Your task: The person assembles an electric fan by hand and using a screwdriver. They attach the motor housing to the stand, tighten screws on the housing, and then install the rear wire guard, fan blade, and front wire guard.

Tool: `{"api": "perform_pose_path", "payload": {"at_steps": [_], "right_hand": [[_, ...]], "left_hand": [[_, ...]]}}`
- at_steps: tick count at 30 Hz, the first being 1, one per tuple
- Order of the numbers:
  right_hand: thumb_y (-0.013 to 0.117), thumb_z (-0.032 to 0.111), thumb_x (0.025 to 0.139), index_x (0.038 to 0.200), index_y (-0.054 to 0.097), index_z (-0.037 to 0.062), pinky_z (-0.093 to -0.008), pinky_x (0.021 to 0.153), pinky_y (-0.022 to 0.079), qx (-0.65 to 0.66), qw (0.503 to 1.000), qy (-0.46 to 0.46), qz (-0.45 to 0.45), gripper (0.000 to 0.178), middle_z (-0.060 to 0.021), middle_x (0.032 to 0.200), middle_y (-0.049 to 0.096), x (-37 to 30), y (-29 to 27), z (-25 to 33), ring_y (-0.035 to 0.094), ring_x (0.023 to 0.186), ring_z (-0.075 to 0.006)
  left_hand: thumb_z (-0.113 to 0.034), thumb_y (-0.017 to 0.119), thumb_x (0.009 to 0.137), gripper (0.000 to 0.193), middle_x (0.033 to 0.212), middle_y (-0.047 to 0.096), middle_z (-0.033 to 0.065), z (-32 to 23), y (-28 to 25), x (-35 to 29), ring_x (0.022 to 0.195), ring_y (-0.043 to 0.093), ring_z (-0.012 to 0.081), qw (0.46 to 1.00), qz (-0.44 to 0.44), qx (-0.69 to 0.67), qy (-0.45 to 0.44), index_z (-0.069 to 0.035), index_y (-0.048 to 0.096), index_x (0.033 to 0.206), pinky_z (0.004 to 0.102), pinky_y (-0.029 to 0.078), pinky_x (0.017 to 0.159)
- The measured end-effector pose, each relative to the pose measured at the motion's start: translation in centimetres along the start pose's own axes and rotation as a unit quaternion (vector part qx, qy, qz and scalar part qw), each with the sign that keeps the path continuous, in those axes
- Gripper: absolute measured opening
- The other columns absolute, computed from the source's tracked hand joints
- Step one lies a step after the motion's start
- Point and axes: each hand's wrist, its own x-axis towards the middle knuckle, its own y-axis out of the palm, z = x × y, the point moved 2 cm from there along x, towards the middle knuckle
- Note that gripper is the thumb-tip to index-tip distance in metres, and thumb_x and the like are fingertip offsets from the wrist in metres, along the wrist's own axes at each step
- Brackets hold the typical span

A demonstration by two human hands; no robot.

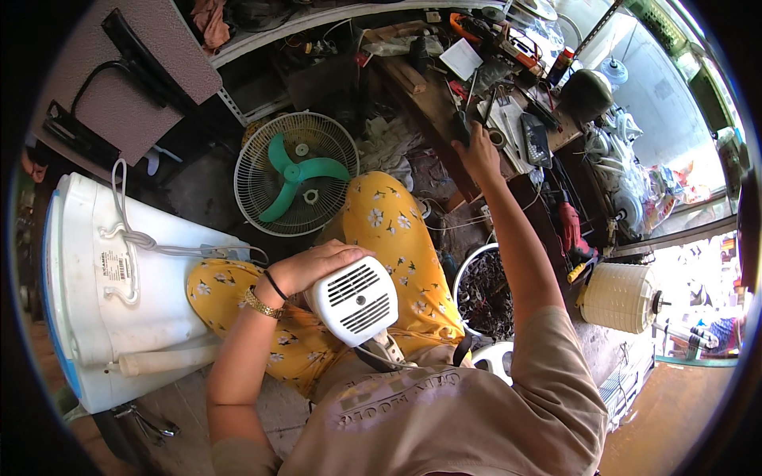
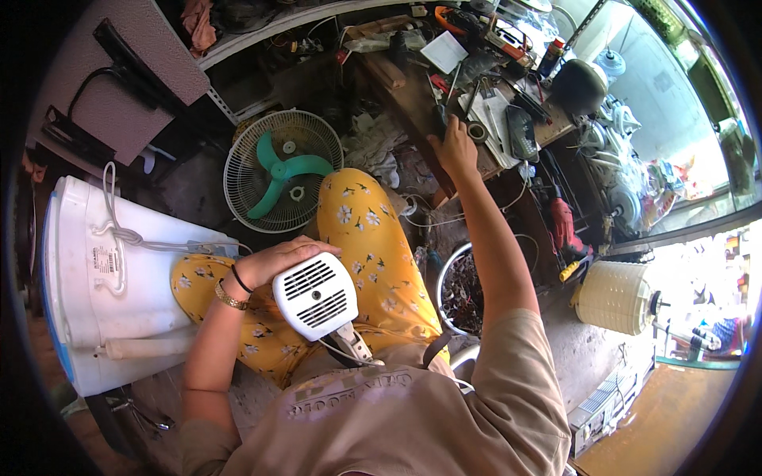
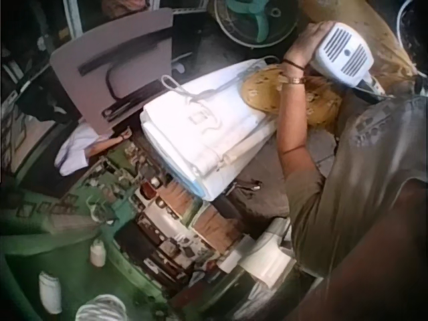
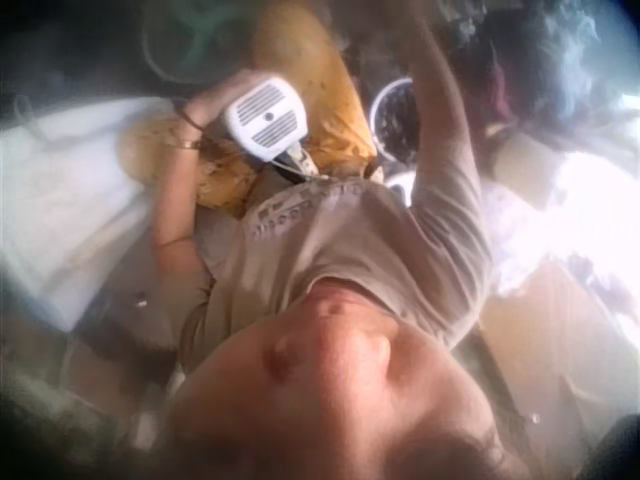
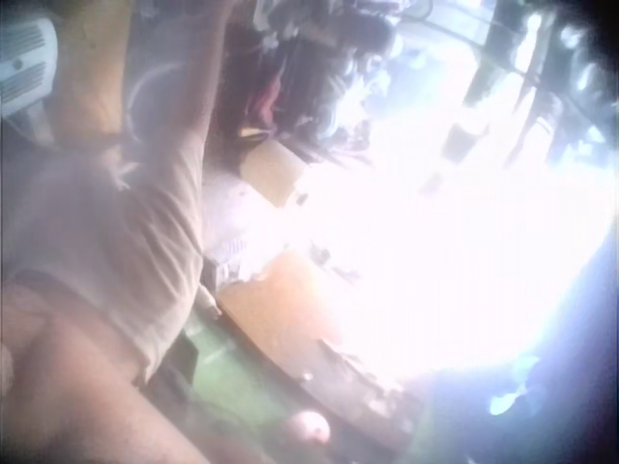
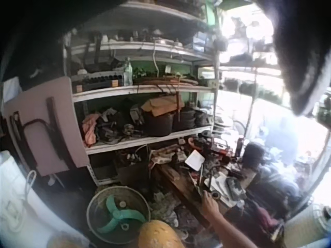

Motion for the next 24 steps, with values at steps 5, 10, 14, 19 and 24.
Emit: {"api": "perform_pose_path", "payload": {"at_steps": [5, 10, 14, 19, 24], "right_hand": [[0.060, 0.023, 0.084, 0.134, 0.034, 0.0008, -0.0484, 0.088, 0.047, 0.061, 0.996, 0.055, -0.031, 0.061, -0.0283, 0.118, 0.055, 2.1, 2.7, -1.6, 0.055, 0.106, -0.0449], [0.064, 0.018, 0.083, 0.121, 0.054, 0.0006, -0.0426, 0.084, 0.048, 0.116, 0.980, 0.011, -0.162, 0.043, -0.0226, 0.108, 0.063, -1.2, -5.1, -1.0, 0.062, 0.100, -0.0375], [0.061, 0.003, 0.088, 0.117, 0.059, -0.0007, -0.0265, 0.066, 0.055, 0.412, 0.898, -0.070, -0.135, 0.030, -0.0119, 0.102, 0.066, -6.0, -17.7, 1.0, 0.066, 0.084, -0.0174], [0.059, 0.030, 0.090, 0.111, 0.046, 0.0028, -0.0356, 0.066, 0.055, 0.358, 0.877, -0.222, -0.231, 0.037, -0.0207, 0.103, 0.056, -11.2, -27.8, 3.6, 0.061, 0.085, -0.0313], [0.066, 0.043, 0.084, 0.098, 0.045, 0.0160, -0.0318, 0.062, 0.050, 0.463, 0.842, -0.255, -0.108, 0.037, -0.0234, 0.091, 0.052, -14.9, -29.0, 8.4, 0.056, 0.081, -0.0278]], "left_hand": [[-0.039, 0.026, 0.101, 0.054, 0.123, 0.058, 0.0128, 0.9, -0.4, -0.2, 0.119, 0.048, 0.0250, 0.999, -0.004, 0.050, 0.017, -0.002, 0.053, 0.130, 0.0333, 0.033, 0.106], [-0.043, 0.027, 0.101, 0.056, 0.127, 0.056, 0.0119, 2.3, -0.5, -0.4, 0.120, 0.047, 0.0243, 0.989, -0.037, 0.132, 0.059, -0.004, 0.053, 0.130, 0.0329, 0.032, 0.106], [-0.043, 0.032, 0.101, 0.054, 0.124, 0.057, 0.0115, 1.7, -0.3, 0.4, 0.118, 0.048, 0.0227, 0.998, -0.004, 0.030, -0.052, -0.003, 0.055, 0.129, 0.0317, 0.033, 0.105], [-0.045, 0.035, 0.100, 0.055, 0.119, 0.058, 0.0136, 0.9, -0.3, 0.8, 0.113, 0.053, 0.0225, 0.999, -0.016, 0.003, -0.046, -0.001, 0.057, 0.126, 0.0306, 0.038, 0.101], [-0.048, 0.037, 0.099, 0.058, 0.113, 0.061, 0.0128, 2.6, -0.1, 1.1, 0.107, 0.057, 0.0210, 0.999, -0.029, -0.019, -0.029, 0.000, 0.058, 0.123, 0.0292, 0.040, 0.098]]}}
